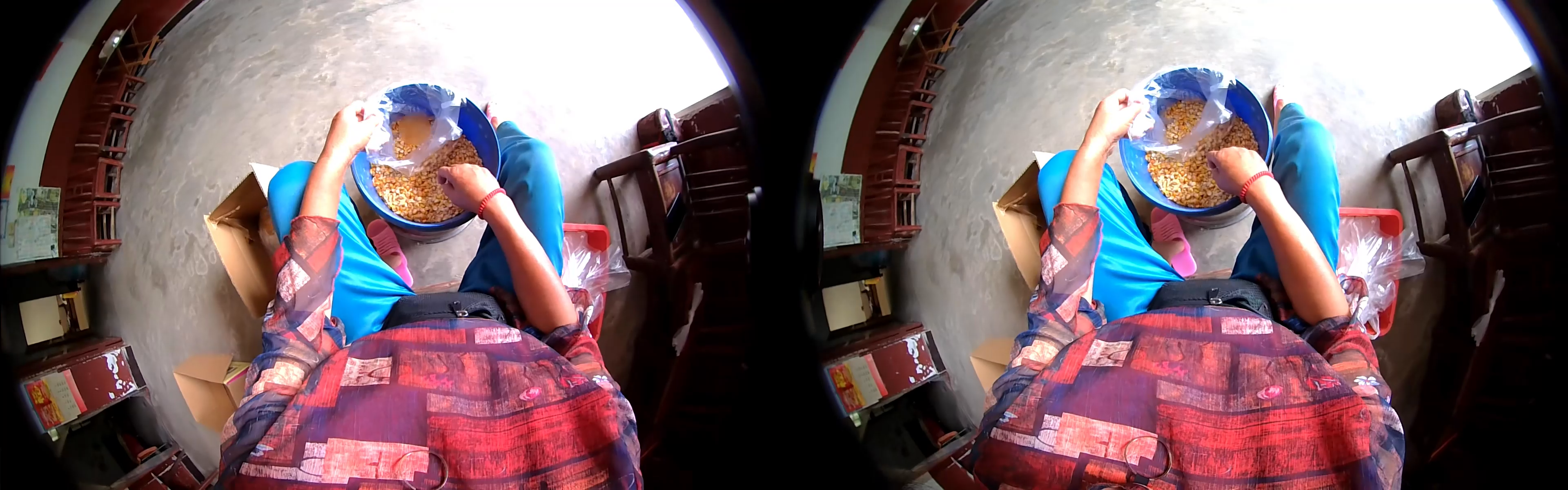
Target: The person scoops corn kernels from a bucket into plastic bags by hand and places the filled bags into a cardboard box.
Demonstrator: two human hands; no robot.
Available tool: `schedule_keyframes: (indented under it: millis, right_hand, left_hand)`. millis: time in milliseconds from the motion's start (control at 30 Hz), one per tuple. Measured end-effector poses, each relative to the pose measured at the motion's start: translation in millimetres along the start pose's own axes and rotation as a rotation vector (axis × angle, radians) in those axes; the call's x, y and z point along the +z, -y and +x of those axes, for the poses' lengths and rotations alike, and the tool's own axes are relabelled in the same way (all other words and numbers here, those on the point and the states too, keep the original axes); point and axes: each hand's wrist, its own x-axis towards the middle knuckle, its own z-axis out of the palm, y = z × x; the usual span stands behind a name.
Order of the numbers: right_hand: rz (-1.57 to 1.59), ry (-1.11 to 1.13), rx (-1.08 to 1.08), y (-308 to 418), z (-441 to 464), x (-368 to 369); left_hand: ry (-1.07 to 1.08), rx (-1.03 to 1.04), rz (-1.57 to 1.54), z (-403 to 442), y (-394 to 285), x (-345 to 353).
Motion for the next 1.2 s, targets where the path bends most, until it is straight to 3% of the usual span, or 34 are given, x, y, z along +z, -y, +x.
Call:
schedule_keyframes:
  millis: [133, 300, 367, 400, 467, 600, 733, 800, 933, 1200]
  right_hand:
    - [-0.003, 0.001, -0.009, 1.4, -0.6, -0.6]
    - [0.006, 0.009, 0.005, 1.0, 0.0, -1.1]
    - [0.015, -0.006, 0.000, -0.2, 0.1, -1.0]
    - [0.026, -0.022, -0.004, -0.4, -0.2, -0.8]
    - [0.021, -0.017, 0.000, 0.2, -0.5, -1.3]
    - [0.023, -0.040, -0.009, -1.4, 0.2, 1.1]
    - [0.046, -0.072, -0.018, -1.5, 0.7, 0.2]
    - [0.232, -0.203, -0.030, -3.5, 2.9, -0.6]
    - [0.285, -0.307, -0.062, -5.0, 4.8, -0.6]
    - [0.261, -0.291, -0.051, -5.8, 4.5, 0.2]
  left_hand:
    - [0.173, -0.131, -0.082, -27.1, -48.2, -0.2]
    - [0.180, -0.109, -0.290, -22.3, -35.3, -6.2]
    - [-0.058, -0.141, -0.389, -27.2, -41.6, -11.4]
    - [-0.058, -0.141, -0.390, -27.9, -41.3, -14.1]
    - [-0.278, 0.018, -0.430, -27.8, -40.1, -21.9]
    - [-0.402, -0.033, -0.586, -28.3, -36.1, -32.6]
    - [-0.325, 0.023, -0.543, -30.7, -37.5, -33.4]
    - [-0.337, 0.053, -0.506, -32.0, -39.7, -29.5]
    - [-0.378, 0.139, -0.439, -32.4, -43.2, -21.7]
    - [-0.225, 0.066, -0.368, -38.9, -52.1, -22.5]
